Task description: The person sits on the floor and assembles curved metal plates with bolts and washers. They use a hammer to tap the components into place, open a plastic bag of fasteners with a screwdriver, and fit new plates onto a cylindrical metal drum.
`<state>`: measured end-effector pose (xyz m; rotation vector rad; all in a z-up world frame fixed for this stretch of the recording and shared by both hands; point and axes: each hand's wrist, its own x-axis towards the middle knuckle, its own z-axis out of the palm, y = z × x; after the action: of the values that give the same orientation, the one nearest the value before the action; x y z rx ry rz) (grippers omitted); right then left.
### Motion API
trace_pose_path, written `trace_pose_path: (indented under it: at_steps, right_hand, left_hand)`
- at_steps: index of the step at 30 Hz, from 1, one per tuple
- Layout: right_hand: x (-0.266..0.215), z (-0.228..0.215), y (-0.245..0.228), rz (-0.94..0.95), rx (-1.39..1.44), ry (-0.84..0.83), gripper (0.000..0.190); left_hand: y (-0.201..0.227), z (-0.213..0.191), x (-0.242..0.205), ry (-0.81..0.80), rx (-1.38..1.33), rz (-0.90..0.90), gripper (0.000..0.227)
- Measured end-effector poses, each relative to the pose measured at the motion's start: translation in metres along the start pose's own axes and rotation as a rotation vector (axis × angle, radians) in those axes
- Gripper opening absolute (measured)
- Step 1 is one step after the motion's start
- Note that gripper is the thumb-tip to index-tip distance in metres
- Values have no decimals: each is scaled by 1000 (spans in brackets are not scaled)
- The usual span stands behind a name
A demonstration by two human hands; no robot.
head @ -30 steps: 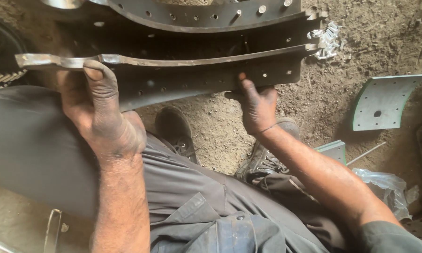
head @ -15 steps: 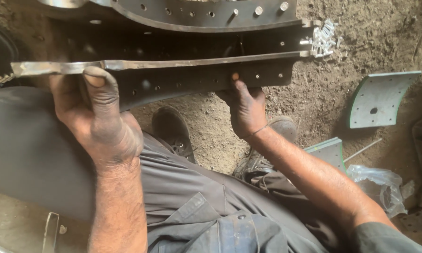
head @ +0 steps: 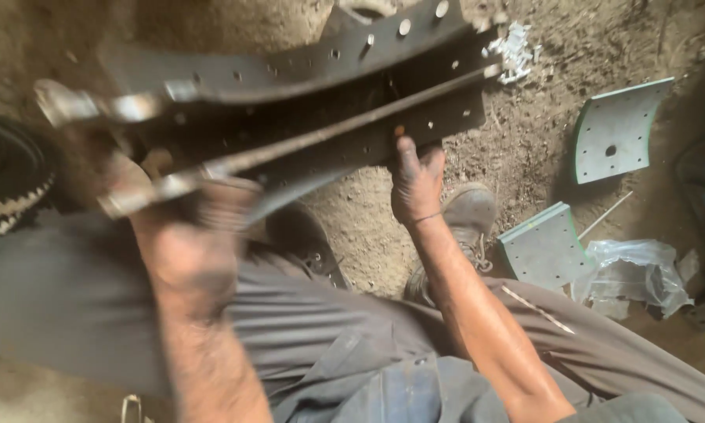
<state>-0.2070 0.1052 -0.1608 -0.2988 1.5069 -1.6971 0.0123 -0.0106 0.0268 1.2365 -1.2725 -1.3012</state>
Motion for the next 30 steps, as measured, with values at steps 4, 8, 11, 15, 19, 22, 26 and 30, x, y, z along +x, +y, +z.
trace_pose_path:
  at_steps: [4,8,11,15,19,22,26,30]
  right_hand:
    - [-2,4,-23,89,119,-111,61]
    - [-6,20,-31,150,126,-68,59]
    - [-14,29,-21,136,221,-11,62]
    - [-15,28,-20,183,172,-51,64]
    - [-11,20,-23,139,124,-52,66]
    - [-9,17,-23,109,86,42,72]
    - [-4,26,-10,67,51,51,63]
    - [-9,15,-13,69,-50,128,58]
  left_hand:
    - [5,-21,22,-218,334,230,98]
    - [3,-22,38,-254,380,283,89]
    - [-1,-13,31,-233,-30,180,86]
    - [11,-4,24,-240,-41,199,77]
    - [16,7,28,-202,-125,178,69]
    - [17,12,31,-183,-128,187,65]
    - [21,10,30,-165,-80,235,61]
    - [19,15,25,-166,-74,239,57]
